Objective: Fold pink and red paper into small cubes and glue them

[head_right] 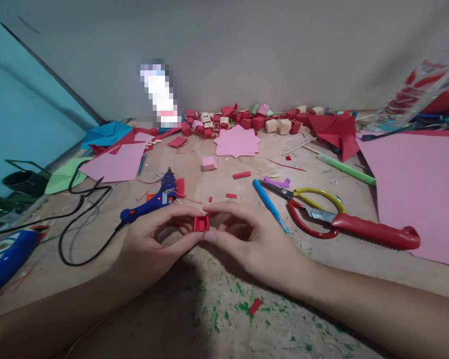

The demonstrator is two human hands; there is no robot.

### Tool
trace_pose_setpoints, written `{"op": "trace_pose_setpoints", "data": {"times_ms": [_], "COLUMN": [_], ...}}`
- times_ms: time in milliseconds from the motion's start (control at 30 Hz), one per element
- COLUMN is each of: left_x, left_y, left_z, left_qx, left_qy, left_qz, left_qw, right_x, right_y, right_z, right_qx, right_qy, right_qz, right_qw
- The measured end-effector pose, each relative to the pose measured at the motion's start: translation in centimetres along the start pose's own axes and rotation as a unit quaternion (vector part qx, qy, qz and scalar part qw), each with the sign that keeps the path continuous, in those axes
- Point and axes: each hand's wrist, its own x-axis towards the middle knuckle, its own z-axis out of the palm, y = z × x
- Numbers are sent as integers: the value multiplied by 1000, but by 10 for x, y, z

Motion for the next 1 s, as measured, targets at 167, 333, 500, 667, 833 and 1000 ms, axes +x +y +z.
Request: {"op": "trace_pose_setpoints", "data": {"times_ms": [167, 333, 500, 667, 833, 1000], "left_x": [0, -1, -1, 0, 0, -1], "left_y": [0, 0, 0, -1, 2, 6], "left_z": [1, 1, 3, 2, 1, 2], "left_qx": [22, 20, -14, 8, 18, 16], "left_qy": [5, 12, 34, 60, 53, 52], "left_qz": [53, 56, 10, 36, 96, 99], "left_qw": [998, 998, 999, 998, 994, 994], "right_x": [-2, -1, 1, 8, 13, 11], "right_y": [-2, -1, 0, 1, 5, 9], "right_z": [-1, -1, -1, -4, -6, -6], "right_qx": [-128, -123, -80, -97, 9, 66], "right_qy": [14, 24, 45, 94, 149, 118], "right_qz": [-101, -104, -65, -44, 43, 32], "right_qw": [987, 987, 994, 990, 988, 990]}}
